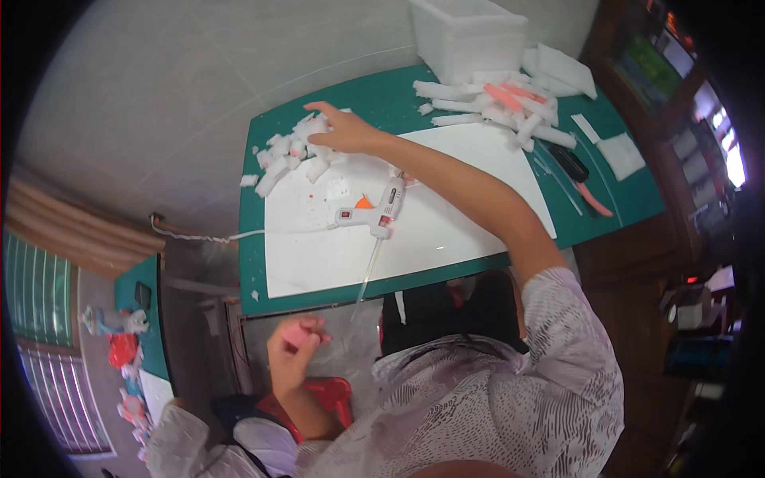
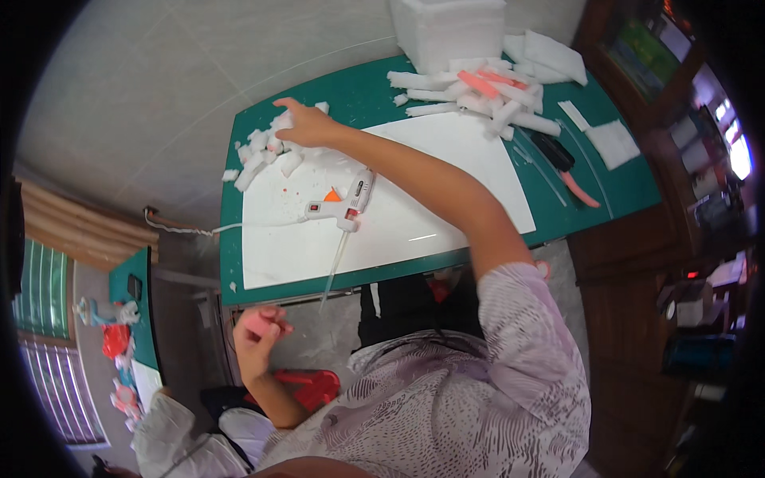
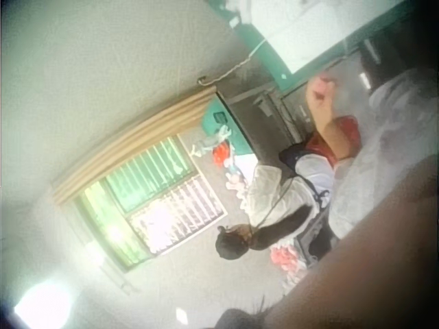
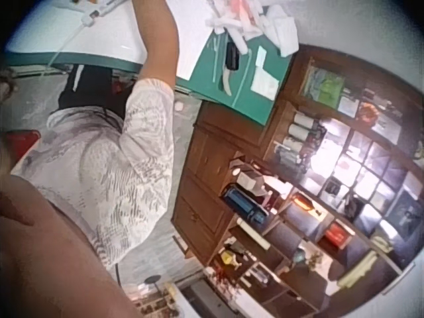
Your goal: The person handles foam pieces, fits foam blocks and strips together, and uses a hot glue gun to assemble foam parts on a work surface.
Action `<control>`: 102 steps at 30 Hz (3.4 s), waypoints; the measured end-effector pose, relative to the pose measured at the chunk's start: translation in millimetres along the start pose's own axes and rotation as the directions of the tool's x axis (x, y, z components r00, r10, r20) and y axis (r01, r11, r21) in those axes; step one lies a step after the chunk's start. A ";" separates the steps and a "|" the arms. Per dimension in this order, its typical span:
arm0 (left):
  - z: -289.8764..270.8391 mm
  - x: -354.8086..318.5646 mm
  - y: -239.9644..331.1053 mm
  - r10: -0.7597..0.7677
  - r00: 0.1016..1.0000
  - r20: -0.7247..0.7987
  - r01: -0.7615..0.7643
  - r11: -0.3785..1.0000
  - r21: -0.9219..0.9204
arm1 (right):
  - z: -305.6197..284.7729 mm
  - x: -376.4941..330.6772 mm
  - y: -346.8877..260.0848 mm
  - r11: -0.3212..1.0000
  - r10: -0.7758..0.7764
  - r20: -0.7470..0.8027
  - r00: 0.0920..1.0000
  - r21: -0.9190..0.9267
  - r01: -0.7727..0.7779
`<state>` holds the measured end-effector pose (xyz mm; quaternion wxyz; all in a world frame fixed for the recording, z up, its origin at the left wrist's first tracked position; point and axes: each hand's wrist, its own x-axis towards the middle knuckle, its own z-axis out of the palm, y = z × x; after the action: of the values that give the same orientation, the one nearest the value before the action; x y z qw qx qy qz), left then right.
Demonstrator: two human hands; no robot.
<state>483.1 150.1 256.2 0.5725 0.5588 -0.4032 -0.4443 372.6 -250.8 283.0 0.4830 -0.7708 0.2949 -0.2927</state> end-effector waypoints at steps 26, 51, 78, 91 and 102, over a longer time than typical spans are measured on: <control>323.1 359.3 93.9 0.523 0.178 0.834 -0.980 0.166 0.105 | 8.3 -549.7 33.9 0.813 0.408 -0.908 0.099 0.312 -0.492; 47.8 215.8 -12.9 0.309 0.605 0.734 -0.793 0.146 0.592 | -29.6 -330.0 -1.6 0.926 0.036 -0.627 0.778 -0.272 -0.262; 60.0 215.4 -41.6 0.306 0.805 0.508 -0.588 0.523 0.617 | -67.9 -149.0 91.8 0.868 0.045 -0.094 0.995 -0.490 -0.085; 64.0 215.3 -38.7 0.279 0.835 0.474 -0.542 0.564 0.623 | -68.0 -143.4 89.6 0.940 0.129 -0.168 0.977 -0.293 -0.175; 61.7 214.3 -39.1 0.295 0.840 0.455 -0.532 0.612 0.585 | -76.5 -147.7 88.2 0.952 0.181 -0.126 0.975 -0.227 -0.206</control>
<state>481.8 -72.1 212.8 0.3376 0.5425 -0.7436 -0.1969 204.5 -217.4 205.2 0.3973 -0.7743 0.4268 -0.2458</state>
